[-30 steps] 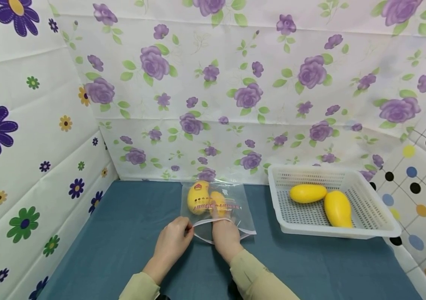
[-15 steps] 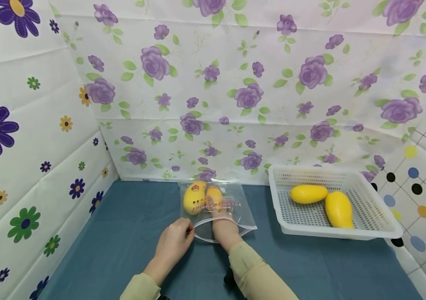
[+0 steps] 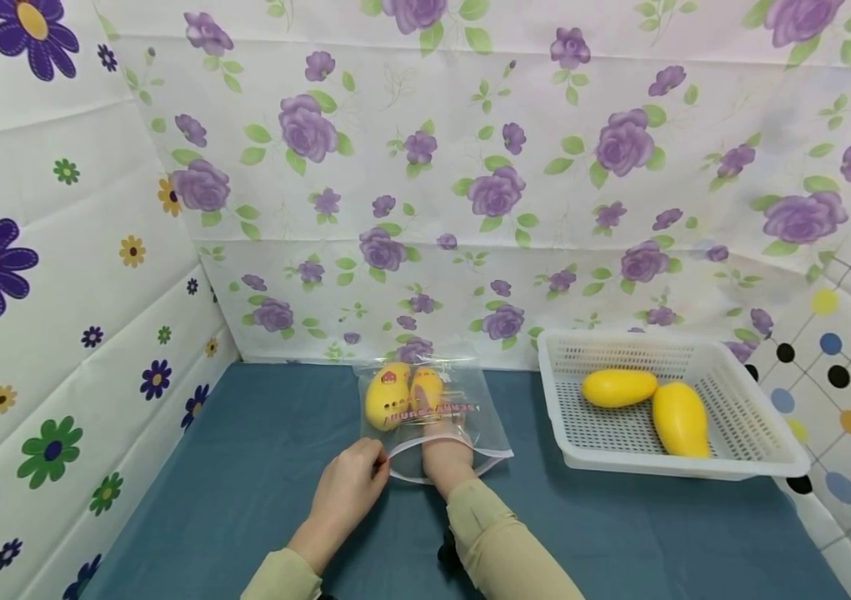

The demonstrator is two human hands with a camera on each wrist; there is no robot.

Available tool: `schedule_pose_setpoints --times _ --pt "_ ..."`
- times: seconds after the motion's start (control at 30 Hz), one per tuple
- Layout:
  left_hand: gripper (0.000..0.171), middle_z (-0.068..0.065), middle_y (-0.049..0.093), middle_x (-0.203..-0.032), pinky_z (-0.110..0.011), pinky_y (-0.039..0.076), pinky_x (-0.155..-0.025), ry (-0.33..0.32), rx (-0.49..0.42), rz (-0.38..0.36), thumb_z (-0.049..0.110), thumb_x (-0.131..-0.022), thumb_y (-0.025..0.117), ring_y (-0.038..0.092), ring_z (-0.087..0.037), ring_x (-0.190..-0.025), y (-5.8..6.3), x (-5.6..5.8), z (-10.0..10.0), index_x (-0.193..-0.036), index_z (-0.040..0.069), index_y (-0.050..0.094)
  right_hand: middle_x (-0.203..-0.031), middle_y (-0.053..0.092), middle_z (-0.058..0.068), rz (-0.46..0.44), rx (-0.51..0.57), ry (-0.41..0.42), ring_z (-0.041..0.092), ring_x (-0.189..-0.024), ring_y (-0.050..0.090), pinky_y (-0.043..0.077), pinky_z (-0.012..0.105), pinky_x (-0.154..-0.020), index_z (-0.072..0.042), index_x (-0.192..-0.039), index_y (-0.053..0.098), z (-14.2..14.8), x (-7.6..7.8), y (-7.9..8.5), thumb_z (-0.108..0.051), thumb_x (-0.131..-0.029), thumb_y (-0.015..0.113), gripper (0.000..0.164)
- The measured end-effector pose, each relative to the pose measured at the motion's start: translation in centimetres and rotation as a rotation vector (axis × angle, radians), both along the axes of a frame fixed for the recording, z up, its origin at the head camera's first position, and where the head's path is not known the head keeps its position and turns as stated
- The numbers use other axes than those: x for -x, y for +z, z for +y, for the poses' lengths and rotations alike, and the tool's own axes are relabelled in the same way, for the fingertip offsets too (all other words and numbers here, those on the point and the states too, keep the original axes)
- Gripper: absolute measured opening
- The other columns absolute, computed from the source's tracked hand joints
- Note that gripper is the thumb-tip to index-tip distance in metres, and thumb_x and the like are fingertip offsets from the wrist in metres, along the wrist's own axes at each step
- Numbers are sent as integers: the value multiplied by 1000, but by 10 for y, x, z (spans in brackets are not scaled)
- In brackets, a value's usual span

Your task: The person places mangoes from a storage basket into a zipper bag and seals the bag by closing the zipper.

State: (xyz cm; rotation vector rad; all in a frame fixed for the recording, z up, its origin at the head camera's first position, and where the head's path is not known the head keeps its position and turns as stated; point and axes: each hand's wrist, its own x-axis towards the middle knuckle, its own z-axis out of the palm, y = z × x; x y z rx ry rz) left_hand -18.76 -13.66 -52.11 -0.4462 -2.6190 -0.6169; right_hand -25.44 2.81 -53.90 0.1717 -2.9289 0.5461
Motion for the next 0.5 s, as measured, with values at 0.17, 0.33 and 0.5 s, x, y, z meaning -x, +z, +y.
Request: schedule_pose_setpoints --times 0.17,0.33,0.5 --pt "31 10 51 -73 -25 42 -53 2 -5 1 4 -86 88 44 -2 -59 0 -2 -2 -77 19 63 -155 58 15 3 4 11 42 -148 46 34 53 -122 -28 -164 40 -3 -4 -1 8 -102 43 72" --pt "30 9 51 -73 -25 43 -54 5 -8 -15 4 -87 87 45 -2 -59 0 -1 -1 -78 18 63 -158 53 17 71 -25 25 40 -151 43 31 56 -122 -24 -166 38 -1 -6 -9 7 -102 46 71" --pt "29 9 51 -72 -25 42 -53 10 -11 -23 4 -87 87 45 -3 -58 0 -1 -1 -77 18 63 -157 50 26 94 -52 49 45 -150 42 32 55 -122 -16 -165 39 -2 -13 -7 6 -100 53 70"
